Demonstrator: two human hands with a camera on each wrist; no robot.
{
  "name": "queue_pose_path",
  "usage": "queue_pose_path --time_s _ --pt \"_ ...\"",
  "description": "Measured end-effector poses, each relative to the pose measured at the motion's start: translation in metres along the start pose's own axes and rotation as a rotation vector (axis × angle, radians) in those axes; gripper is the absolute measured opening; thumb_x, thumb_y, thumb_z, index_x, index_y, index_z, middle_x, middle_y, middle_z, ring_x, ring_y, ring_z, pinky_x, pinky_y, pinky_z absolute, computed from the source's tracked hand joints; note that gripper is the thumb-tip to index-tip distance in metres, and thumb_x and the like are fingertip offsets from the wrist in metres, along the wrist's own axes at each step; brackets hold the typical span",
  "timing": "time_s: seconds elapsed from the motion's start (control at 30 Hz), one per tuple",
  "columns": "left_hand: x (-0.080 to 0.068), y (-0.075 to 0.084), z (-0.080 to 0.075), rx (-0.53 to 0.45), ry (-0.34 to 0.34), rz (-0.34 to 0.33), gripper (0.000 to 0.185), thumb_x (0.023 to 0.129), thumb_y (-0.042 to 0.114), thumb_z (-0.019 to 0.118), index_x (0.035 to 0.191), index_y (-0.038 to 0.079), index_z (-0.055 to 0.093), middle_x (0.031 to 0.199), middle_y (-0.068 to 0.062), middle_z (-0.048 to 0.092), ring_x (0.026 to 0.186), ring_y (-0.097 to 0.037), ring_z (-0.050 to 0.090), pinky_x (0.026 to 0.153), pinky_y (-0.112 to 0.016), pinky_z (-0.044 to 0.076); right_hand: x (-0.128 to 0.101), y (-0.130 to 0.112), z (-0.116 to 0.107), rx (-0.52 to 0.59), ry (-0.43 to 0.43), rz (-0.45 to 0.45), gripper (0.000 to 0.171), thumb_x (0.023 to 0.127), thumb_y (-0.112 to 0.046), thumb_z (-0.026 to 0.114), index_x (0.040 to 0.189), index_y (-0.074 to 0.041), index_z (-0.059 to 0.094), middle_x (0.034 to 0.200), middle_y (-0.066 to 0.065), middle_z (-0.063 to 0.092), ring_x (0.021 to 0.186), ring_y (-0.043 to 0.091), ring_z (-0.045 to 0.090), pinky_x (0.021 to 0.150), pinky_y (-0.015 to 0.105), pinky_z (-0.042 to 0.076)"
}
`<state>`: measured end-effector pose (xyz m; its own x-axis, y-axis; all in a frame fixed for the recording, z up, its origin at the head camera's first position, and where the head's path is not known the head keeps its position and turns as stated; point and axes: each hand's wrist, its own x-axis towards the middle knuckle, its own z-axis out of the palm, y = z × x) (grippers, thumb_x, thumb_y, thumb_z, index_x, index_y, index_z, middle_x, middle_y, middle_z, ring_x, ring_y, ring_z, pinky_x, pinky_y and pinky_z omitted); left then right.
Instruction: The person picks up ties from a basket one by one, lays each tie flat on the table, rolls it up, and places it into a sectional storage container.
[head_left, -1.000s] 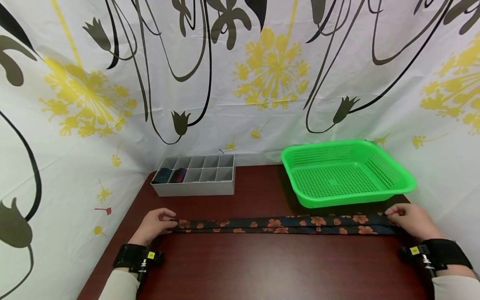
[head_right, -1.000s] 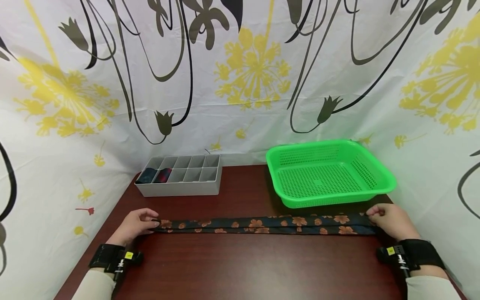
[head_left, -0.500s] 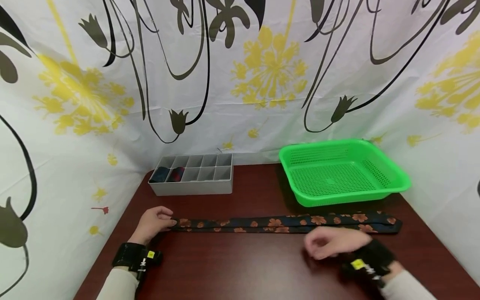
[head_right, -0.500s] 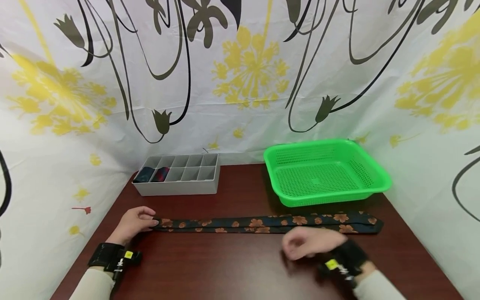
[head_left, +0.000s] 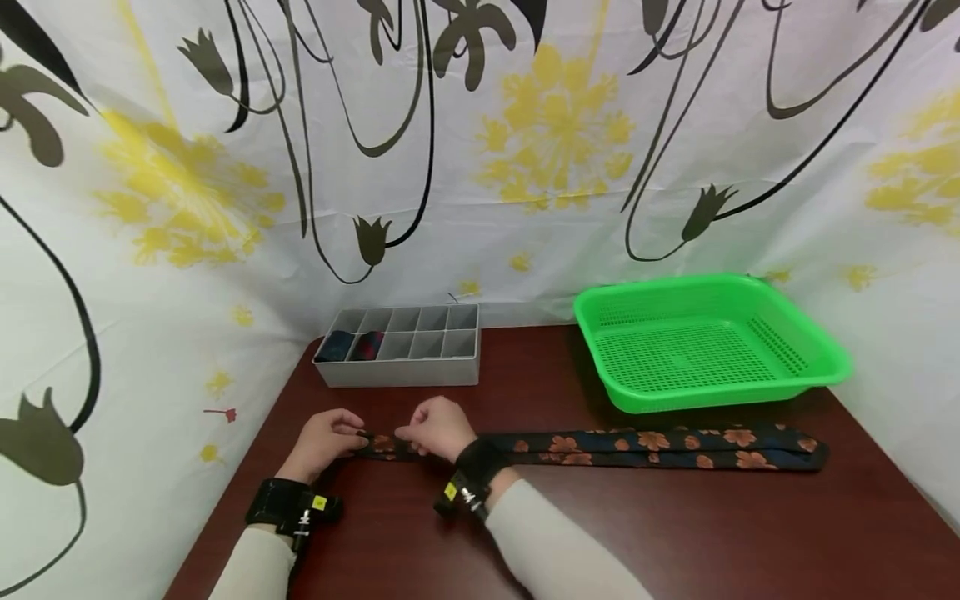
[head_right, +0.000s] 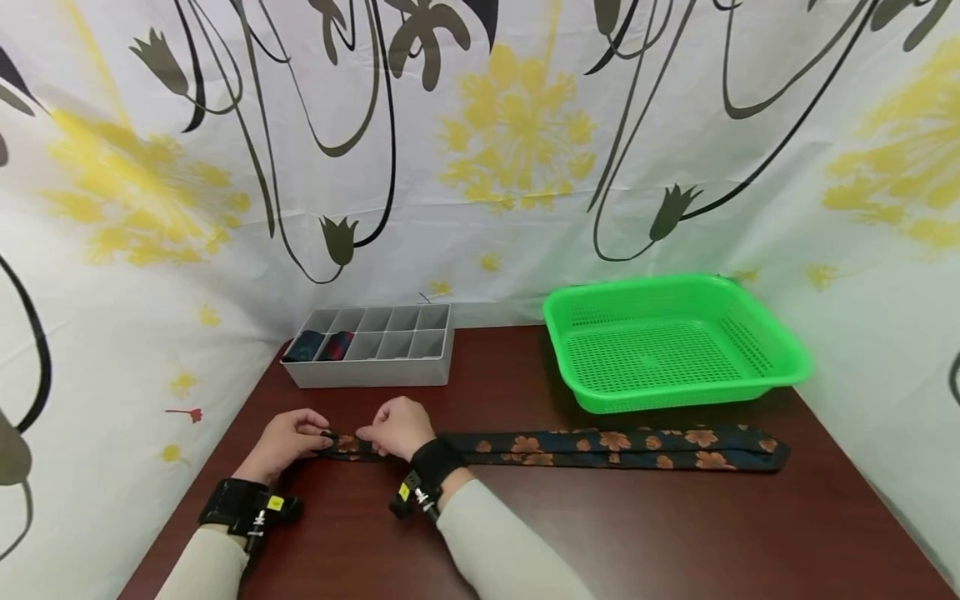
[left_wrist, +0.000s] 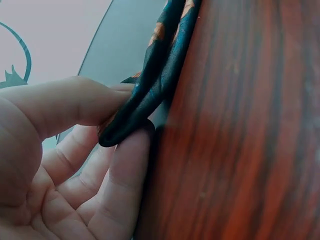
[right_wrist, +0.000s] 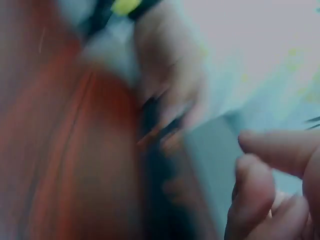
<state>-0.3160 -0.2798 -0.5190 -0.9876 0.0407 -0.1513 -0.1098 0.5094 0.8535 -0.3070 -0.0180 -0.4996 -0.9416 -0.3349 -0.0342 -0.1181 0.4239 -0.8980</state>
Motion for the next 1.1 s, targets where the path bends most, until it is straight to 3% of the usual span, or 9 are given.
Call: queue_pose_path --time_s 0.1,0.2,0.5,0.57,0.67,0.8,0.97,1.1 --pt "-0.001 0.002 0.008 -0.025 -0.018 -0.011 0.028 0.087 0.004 0.082 0.112 -0.003 0.071 0.091 -0.009 0.075 0.079 -0.019 0.071 0.071 -0.03 0.062 0.005 0.009 0.016 -0.193 0.108 0.013 0.043 0.09 -0.024 0.084 0.053 -0.017 0.063 0.046 -0.007 0.057 0.043 0.01 0.055 0.046 0.023 0.039" --pt "-0.006 0.005 0.009 -0.02 -0.002 -0.021 0.028 0.087 0.004 0.082 0.112 -0.003 0.071 0.09 -0.009 0.075 0.079 -0.018 0.071 0.071 -0.03 0.062 0.005 0.013 0.021 -0.323 0.126 0.001 0.05 0.086 -0.025 0.085 0.046 -0.02 0.055 0.041 -0.01 0.049 0.04 0.008 0.046 0.042 0.023 0.033" --pt "-0.009 0.01 0.004 0.02 0.02 -0.006 0.027 0.088 0.007 0.083 0.111 -0.002 0.072 0.09 -0.01 0.074 0.079 -0.018 0.07 0.071 -0.03 0.061 0.006 0.013 0.014 -0.435 0.106 0.017 0.06 0.084 -0.032 0.087 0.043 -0.023 0.044 0.039 -0.012 0.041 0.039 0.006 0.033 0.042 0.021 0.024" --pt "-0.007 0.011 0.006 -0.048 0.015 -0.008 0.027 0.092 0.013 0.083 0.112 -0.001 0.071 0.092 -0.007 0.075 0.08 -0.016 0.071 0.072 -0.029 0.061 0.008 0.014 0.012 -0.446 0.097 0.024 0.06 0.085 -0.032 0.086 0.043 -0.024 0.043 0.04 -0.012 0.039 0.039 0.006 0.033 0.042 0.021 0.025" --pt "-0.004 0.013 0.009 -0.238 0.019 -0.001 0.025 0.1 0.023 0.076 0.112 0.001 0.07 0.095 -0.001 0.075 0.083 -0.013 0.072 0.075 -0.027 0.062 0.01 0.016 0.012 -0.446 0.087 0.037 0.059 0.085 -0.031 0.085 0.044 -0.023 0.043 0.041 -0.011 0.036 0.04 0.007 0.033 0.041 0.022 0.025" --pt "-0.006 0.016 0.014 -0.422 -0.006 0.077 0.018 0.105 0.017 0.068 0.108 0.0 0.068 0.095 0.002 0.076 0.085 -0.011 0.075 0.078 -0.027 0.064 0.012 0.016 0.012 -0.44 0.091 0.046 0.058 0.084 -0.03 0.086 0.045 -0.023 0.043 0.042 -0.011 0.034 0.041 0.008 0.034 0.041 0.024 0.025" --pt "-0.009 0.019 0.021 -0.331 -0.073 0.186 0.015 0.1 0.004 0.071 0.108 -0.008 0.066 0.097 -0.003 0.08 0.085 -0.009 0.076 0.078 -0.027 0.064 0.013 0.013 0.014 -0.448 0.101 0.057 0.055 0.082 -0.03 0.087 0.047 -0.024 0.044 0.044 -0.012 0.034 0.043 0.008 0.035 0.042 0.024 0.025" --pt "-0.009 0.023 0.028 -0.235 -0.054 0.197 0.027 0.103 0.014 0.071 0.118 -0.007 0.066 0.108 -0.011 0.077 0.092 -0.01 0.074 0.079 -0.03 0.064 0.012 0.009 0.013 -0.44 0.105 0.055 0.055 0.081 -0.029 0.087 0.048 -0.024 0.044 0.045 -0.011 0.033 0.043 0.009 0.033 0.042 0.025 0.023"
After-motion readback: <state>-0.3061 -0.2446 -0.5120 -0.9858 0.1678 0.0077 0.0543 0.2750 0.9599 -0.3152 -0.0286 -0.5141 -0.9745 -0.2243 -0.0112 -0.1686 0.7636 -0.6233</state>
